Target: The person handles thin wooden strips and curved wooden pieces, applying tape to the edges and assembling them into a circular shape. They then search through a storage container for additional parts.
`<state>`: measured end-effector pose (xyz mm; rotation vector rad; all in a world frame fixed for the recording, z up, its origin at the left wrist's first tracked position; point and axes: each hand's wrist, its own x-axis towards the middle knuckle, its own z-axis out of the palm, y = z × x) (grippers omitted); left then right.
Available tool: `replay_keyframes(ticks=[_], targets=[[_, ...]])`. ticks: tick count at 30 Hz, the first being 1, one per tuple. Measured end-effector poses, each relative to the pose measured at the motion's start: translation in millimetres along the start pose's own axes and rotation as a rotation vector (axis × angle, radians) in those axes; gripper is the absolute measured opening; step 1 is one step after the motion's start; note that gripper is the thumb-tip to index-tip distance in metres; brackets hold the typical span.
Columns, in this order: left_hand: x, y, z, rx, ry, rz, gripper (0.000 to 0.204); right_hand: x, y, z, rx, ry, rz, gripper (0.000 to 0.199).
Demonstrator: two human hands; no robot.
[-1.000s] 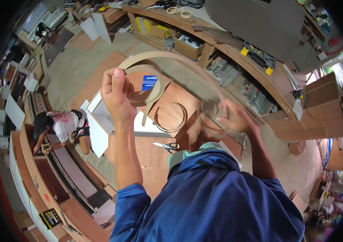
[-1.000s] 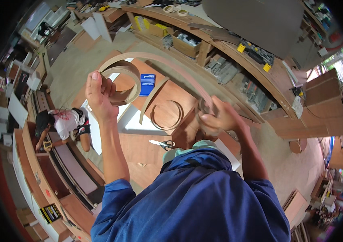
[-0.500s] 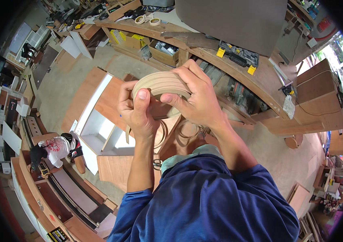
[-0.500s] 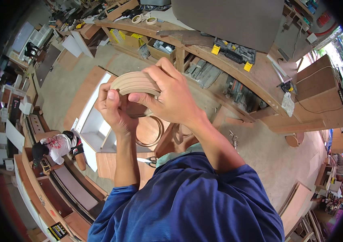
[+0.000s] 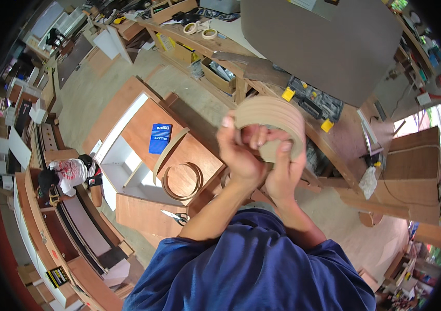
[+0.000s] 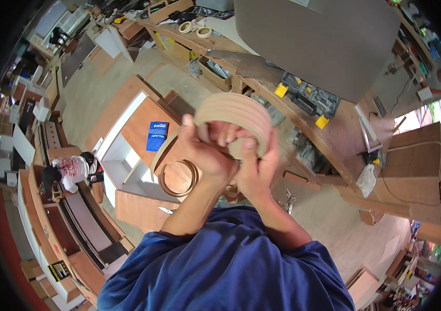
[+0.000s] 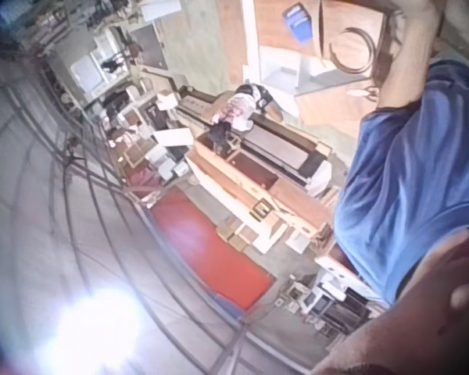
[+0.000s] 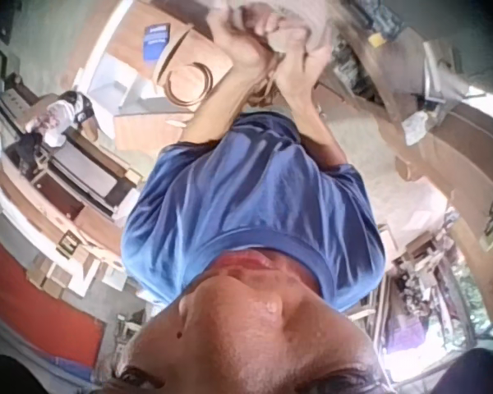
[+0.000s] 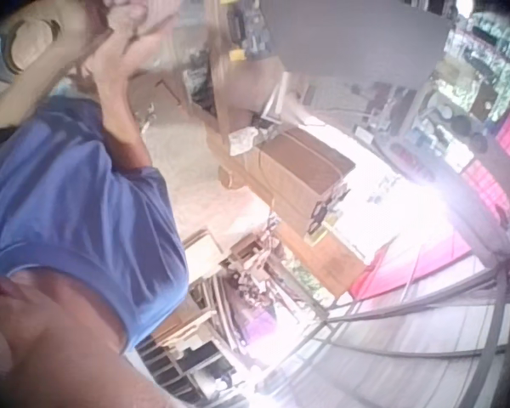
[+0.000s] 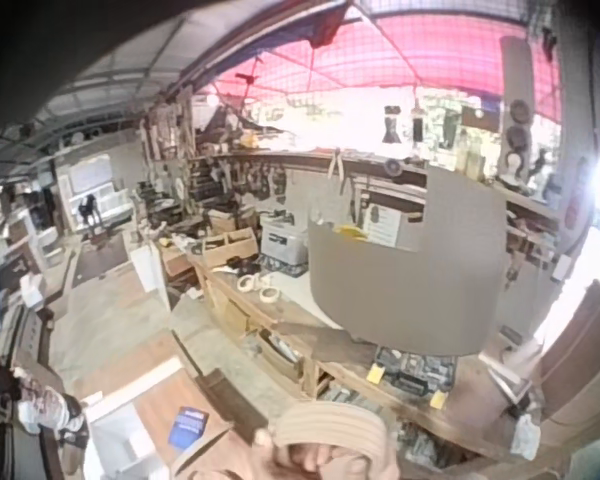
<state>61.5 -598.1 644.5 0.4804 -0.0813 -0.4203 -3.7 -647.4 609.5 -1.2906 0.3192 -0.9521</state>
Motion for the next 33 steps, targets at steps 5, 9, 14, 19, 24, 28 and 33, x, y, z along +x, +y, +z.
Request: replay_keyframes(ticks=[5,9,14,19,24,28,33], targets=[[14,-2,-8,0.139,-0.226,-0.048,0.046,49,-20,-23,-0.041,-0.076,-0.024,0.023],[35,73,-24,0.803,-0.470,-0.150,0.037,85,-47,-27,-0.741,-0.570,-0.235,0.036],[52,105,-31,1.317,-0.450,0.224,0.050,101,-44,40,-0.709,-0.823,-0.113,0.046],[72,104,-49,1.153,-0.275,0.315,0.050,134,-30,67,-0.630,-0.924,-0.188,0.053],[101,107,-55,0.938,-0.157,0.218,0.051,166,-8,65,-0.512,-1.016,-0.224,0.065],[128,75,-53,0.448,0.026,0.265,0.059,181,34,66,-0.339,-0.805,-0.250,0.061],[175,-6,-67,0.350,0.089,0.346,0.066,217,96,48,-0.311,-0.592,-0.373,0.057]])
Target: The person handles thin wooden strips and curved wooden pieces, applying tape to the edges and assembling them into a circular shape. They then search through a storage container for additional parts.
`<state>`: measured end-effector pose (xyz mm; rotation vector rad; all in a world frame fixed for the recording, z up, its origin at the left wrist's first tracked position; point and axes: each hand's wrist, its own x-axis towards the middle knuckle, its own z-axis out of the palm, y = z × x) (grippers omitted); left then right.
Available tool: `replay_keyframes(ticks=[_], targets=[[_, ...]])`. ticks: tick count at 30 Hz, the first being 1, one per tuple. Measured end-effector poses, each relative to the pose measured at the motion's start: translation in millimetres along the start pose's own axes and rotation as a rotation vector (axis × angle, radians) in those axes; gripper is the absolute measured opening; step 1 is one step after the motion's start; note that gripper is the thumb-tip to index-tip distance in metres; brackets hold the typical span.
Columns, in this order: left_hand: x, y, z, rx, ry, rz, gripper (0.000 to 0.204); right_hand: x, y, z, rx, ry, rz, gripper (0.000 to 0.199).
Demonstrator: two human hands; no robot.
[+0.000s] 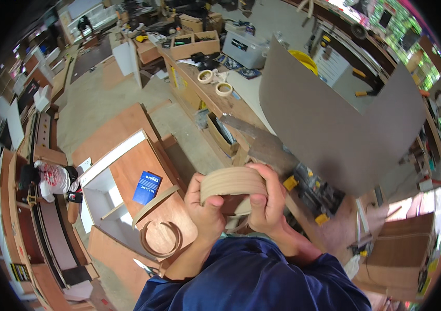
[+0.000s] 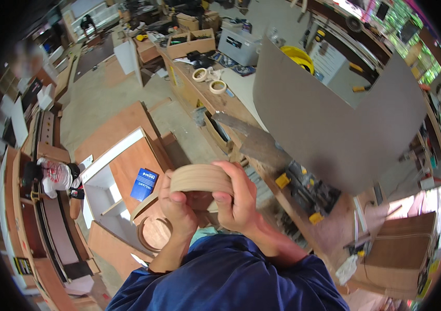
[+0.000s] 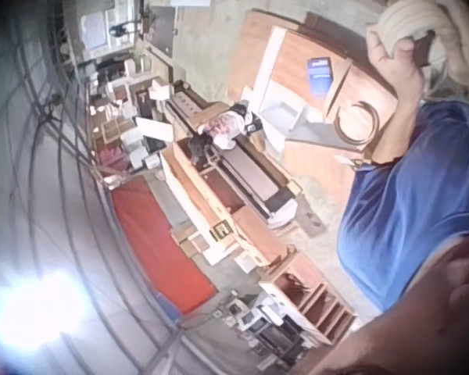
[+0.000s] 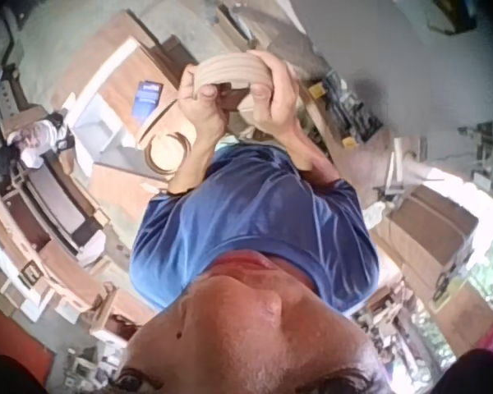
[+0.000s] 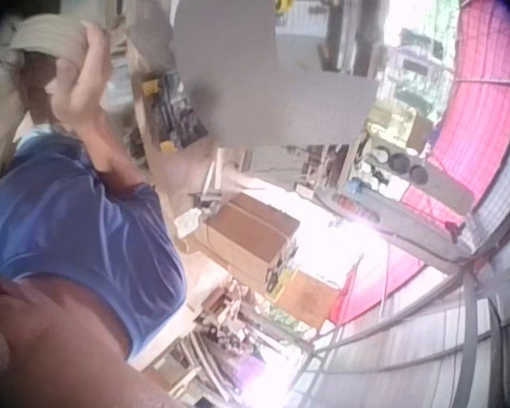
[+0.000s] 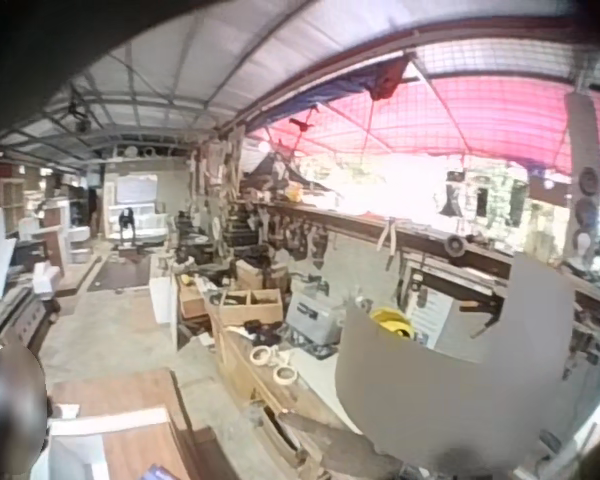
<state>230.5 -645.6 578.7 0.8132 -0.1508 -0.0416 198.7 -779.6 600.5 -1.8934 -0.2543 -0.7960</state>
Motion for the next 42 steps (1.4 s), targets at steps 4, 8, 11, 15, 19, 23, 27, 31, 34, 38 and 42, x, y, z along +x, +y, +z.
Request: replay_keyframes(ticks=[4,8,11,15,19,23,27,31,34,38,42], targets=[[20,-61,-3,0.106,-0.257,-0.044,0.064,4,56,-47,0.007,-0.002,-0.022,0.060],[25,-53,11,0.321,-0.553,-0.220,0.055,-1,87,-89,0.117,0.048,0.116,0.063],[29,-53,36,0.524,-0.558,-0.213,0.055,10,106,-101,0.227,0.050,0.151,0.060],[19,-68,42,0.447,-0.376,-0.088,0.058,36,119,-106,0.409,-0.074,0.210,0.064],[27,-81,38,0.329,-0.201,-0.056,0.059,40,140,-76,0.619,0.008,0.385,0.067],[49,-102,38,0.136,-0.035,-0.078,0.053,60,161,-51,0.680,0.009,0.469,0.060],[102,-125,32,-0.027,-0.032,-0.046,0.036,82,189,-26,0.796,0.044,0.549,0.057],[153,-141,-3,0.080,-0.055,-0.216,0.055,121,231,9,0.878,0.150,0.627,0.054],[205,-117,-62,0.535,-0.207,-0.122,0.064,154,252,47,0.739,-0.022,0.465,0.051],[266,-20,-102,0.563,-0.284,-0.133,0.063,225,256,117,0.370,-0.630,-0.066,0.045],[318,52,-136,1.092,-0.389,-0.242,0.045,269,260,195,0.416,-0.828,-0.082,0.048]])
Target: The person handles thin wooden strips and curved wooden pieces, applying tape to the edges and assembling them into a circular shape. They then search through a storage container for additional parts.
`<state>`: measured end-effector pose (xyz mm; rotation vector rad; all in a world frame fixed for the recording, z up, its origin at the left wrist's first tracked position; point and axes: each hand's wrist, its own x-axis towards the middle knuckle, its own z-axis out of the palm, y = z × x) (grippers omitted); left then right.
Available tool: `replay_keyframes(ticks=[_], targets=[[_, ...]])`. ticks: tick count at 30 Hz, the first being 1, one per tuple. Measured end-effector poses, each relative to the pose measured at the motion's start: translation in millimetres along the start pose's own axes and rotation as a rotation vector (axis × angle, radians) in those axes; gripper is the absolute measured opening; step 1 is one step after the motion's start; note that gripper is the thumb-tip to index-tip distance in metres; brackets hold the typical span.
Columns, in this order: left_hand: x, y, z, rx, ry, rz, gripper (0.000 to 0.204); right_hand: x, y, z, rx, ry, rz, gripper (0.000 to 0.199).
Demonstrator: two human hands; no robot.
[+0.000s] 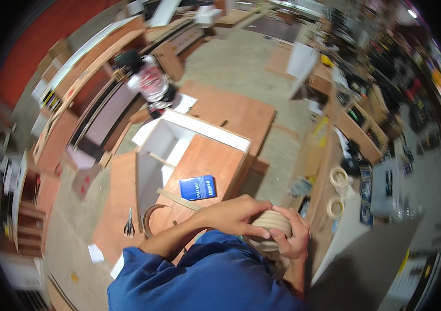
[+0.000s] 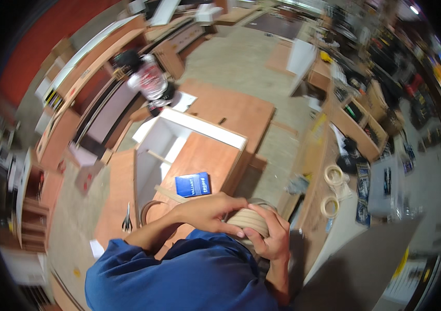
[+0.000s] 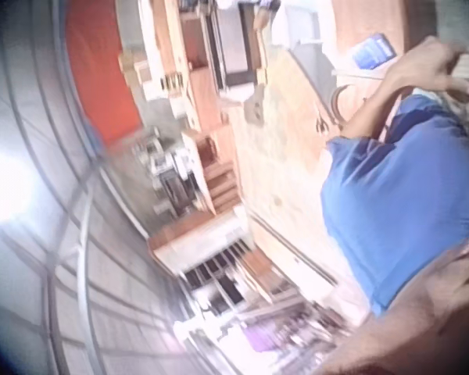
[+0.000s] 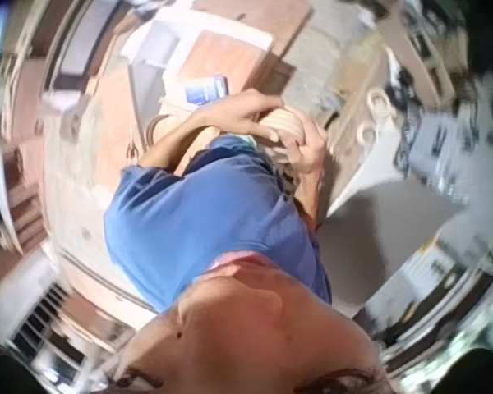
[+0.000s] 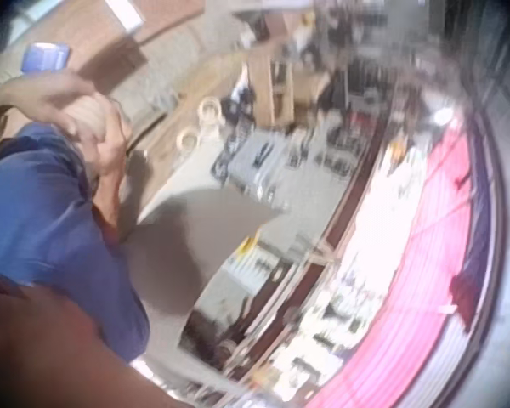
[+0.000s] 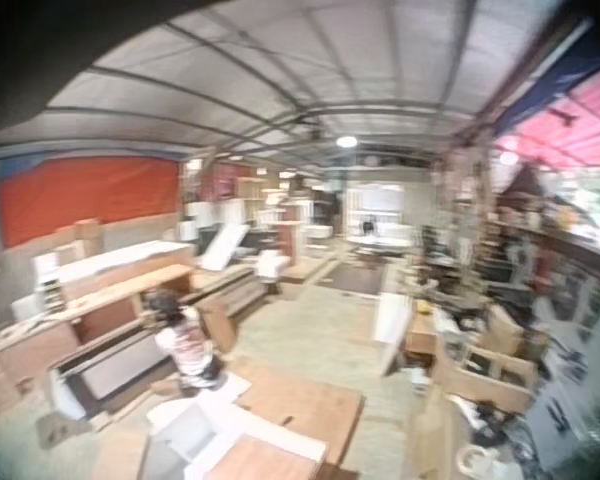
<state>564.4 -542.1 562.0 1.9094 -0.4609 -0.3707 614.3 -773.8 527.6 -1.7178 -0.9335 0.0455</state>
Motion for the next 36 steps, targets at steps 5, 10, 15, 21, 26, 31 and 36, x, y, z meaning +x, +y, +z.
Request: replay_keyframes(ticks=[5,10,15,21,26,31,36], targets=[[16,-21,-28,-0.253,0.304,0.147,0.039,78,24,4,0.015,-0.039,-0.108,0.043],[43,-16,-39,-0.307,0.457,0.137,0.036,118,44,-12,0.001,-0.036,-0.178,0.056],[62,-7,-33,-0.418,0.646,0.149,0.032,131,62,-17,0.079,0.014,-0.132,0.080],[81,7,-22,-0.597,0.966,0.188,0.033,133,69,-5,0.407,0.198,0.097,0.094],[98,-5,-10,-0.782,1.061,0.413,0.039,129,49,3,0.539,0.330,0.096,0.097],[114,-16,-4,-1.169,1.016,0.630,0.040,130,36,2,0.455,0.348,0.054,0.098],[123,8,-7,-1.397,0.966,0.468,0.044,100,63,19,0.498,0.322,-0.107,0.088]])
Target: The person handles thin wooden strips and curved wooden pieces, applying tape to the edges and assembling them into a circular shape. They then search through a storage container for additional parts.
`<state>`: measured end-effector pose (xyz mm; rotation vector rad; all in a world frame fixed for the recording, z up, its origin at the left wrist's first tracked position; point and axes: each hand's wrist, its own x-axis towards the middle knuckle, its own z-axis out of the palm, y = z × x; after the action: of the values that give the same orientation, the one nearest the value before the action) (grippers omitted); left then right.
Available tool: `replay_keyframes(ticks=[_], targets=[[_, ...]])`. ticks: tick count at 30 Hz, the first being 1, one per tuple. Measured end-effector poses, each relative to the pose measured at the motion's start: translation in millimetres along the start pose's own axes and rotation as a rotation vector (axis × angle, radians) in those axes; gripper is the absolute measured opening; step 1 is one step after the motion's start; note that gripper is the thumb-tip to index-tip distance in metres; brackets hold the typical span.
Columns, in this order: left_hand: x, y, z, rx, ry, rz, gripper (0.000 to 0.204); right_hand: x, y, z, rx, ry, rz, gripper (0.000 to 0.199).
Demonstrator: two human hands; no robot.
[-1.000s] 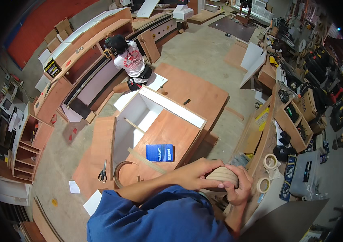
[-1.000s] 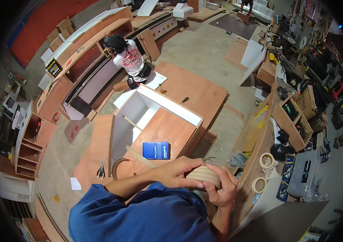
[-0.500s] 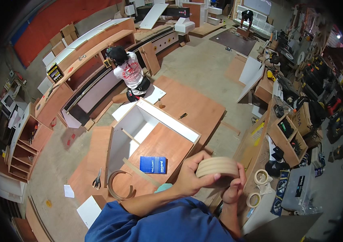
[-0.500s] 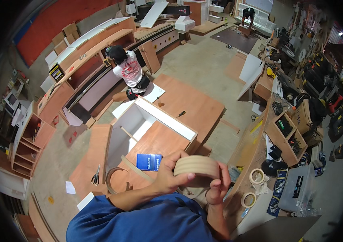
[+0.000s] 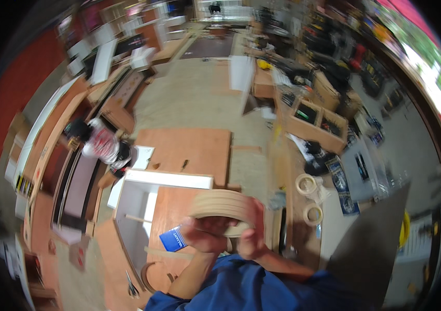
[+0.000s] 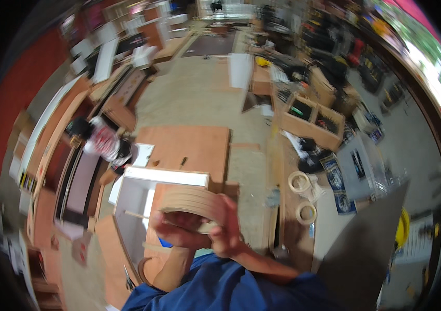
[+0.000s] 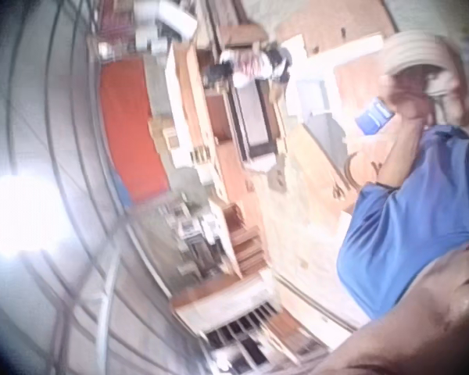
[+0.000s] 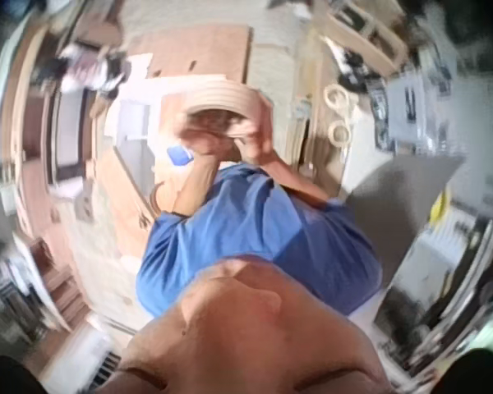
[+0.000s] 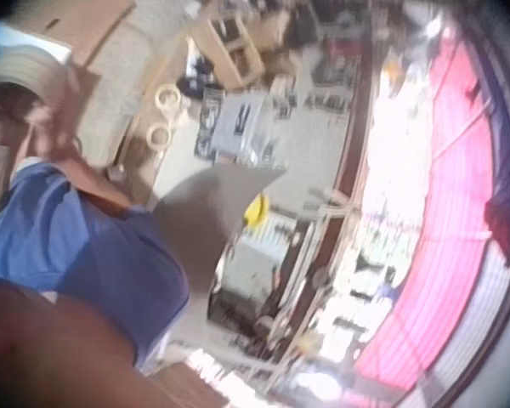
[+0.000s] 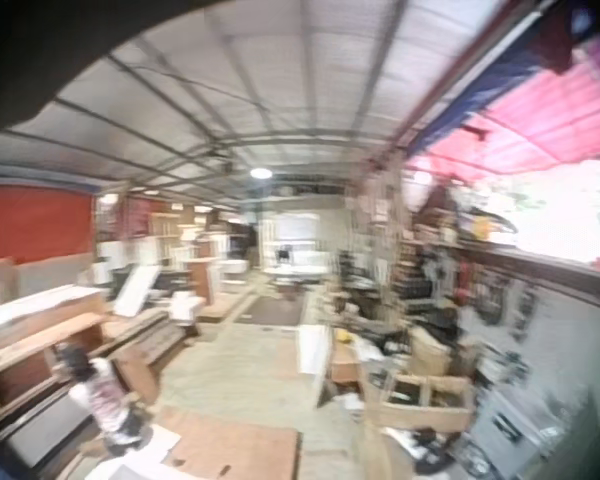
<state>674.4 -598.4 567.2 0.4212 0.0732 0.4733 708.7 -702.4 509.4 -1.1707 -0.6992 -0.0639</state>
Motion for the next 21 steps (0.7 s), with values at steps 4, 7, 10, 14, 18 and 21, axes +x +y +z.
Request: replay_keyframes(ticks=[4,7,10,14,18,21], targets=[[5,-19,-9,-0.129,-0.069,0.031,0.041,13,-6,2,-0.027,0.027,-0.117,0.066],[-8,-27,-11,-0.076,-0.078,0.004,0.054,27,-30,-28,-0.174,-0.097,-0.091,0.061],[-12,7,-25,0.352,-0.049,-0.188,0.053,41,-64,-51,-0.346,-0.285,-0.099,0.051],[-8,34,-28,1.172,-0.453,-0.430,0.062,35,-65,-62,-0.376,-0.574,0.023,0.044],[-21,24,-57,1.052,-0.311,-0.283,0.069,31,-74,-62,-0.328,-0.577,0.208,0.040],[-28,17,-54,1.008,-0.246,-0.152,0.063,34,-70,-59,-0.265,-0.534,0.139,0.040]])
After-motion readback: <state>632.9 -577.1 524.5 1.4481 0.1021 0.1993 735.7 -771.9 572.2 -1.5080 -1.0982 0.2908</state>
